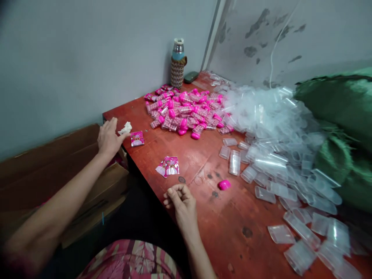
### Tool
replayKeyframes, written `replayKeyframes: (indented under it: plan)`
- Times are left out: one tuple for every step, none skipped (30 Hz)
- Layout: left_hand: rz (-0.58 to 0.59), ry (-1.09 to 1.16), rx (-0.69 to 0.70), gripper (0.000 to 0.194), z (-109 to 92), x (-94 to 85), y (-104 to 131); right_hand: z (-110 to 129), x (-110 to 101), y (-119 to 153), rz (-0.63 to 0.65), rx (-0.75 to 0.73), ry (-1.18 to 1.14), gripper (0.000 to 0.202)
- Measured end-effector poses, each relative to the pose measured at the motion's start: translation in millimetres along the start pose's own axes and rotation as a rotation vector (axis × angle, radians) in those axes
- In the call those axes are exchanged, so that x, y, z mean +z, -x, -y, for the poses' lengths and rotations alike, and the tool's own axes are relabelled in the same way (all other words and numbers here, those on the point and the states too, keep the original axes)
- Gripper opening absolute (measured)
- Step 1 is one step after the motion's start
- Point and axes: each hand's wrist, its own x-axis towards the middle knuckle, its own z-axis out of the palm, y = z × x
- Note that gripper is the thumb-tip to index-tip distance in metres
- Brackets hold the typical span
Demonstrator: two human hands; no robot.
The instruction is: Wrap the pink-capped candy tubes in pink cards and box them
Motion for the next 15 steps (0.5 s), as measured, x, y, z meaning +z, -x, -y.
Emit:
replayKeyframes:
  plan:
    - [0.026,0.144,0.028,0.051,-16.2,-2.0,14.1,2.0,-2.4,-1.3,-0.017,-0.006,0.006,0.020]
    - [0.093,0.297,0.049,0.045,-33.2,-1.7,30.3,4.2,-4.7,-2.8,-0.033,-0.012,0.012,0.020]
    - [0.198,0.441,0.072,0.037,-50.0,1.0,47.6,6.5,-6.6,-4.2,-0.046,-0.019,0.018,0.020]
    - [0.299,0.569,0.079,0.032,-65.2,6.0,64.7,8.9,-8.2,-5.5,-0.053,-0.026,0.023,0.020]
    - [0.395,0.660,0.073,0.030,-78.0,12.8,80.4,11.3,-9.5,-6.3,-0.054,-0.032,0.028,0.020]
    - [0.446,0.709,0.055,0.030,-87.9,20.5,93.8,13.7,-10.7,-6.8,-0.049,-0.038,0.035,0.020]
    - [0.476,0.720,0.038,0.029,-94.8,28.5,104.3,16.2,-11.9,-6.9,-0.040,-0.045,0.042,0.020]
    - [0.482,0.718,0.023,0.028,-98.8,36.0,111.8,18.6,-13.3,-6.9,-0.025,-0.052,0.052,0.019]
    - [0.478,0.708,0.010,0.026,-100.6,42.4,116.5,21.0,-14.9,-7.2,-0.012,-0.061,0.064,0.019]
    - [0.468,0.698,0.002,0.024,-100.9,47.3,118.8,23.3,-16.8,-8.2,-0.003,-0.069,0.080,0.019]
    - [0.453,0.692,-0.002,0.023,-100.4,50.5,119.6,25.5,-18.8,-10.1,-0.004,-0.081,0.100,0.018]
    - [0.440,0.692,-0.001,0.022,-99.7,52.0,119.4,27.5,-20.7,-13.2,-0.014,-0.102,0.125,0.017]
    - [0.427,0.694,0.007,0.023,-99.4,51.9,119.0,29.3,-22.4,-17.7,-0.035,-0.130,0.149,0.016]
    - [0.417,0.697,0.021,0.023,-99.9,50.4,118.6,31.1,-23.6,-23.3,-0.061,-0.166,0.168,0.015]
    - [0.411,0.702,0.040,0.024,-101.2,47.9,118.7,32.8,-24.1,-29.7,-0.087,-0.203,0.178,0.014]
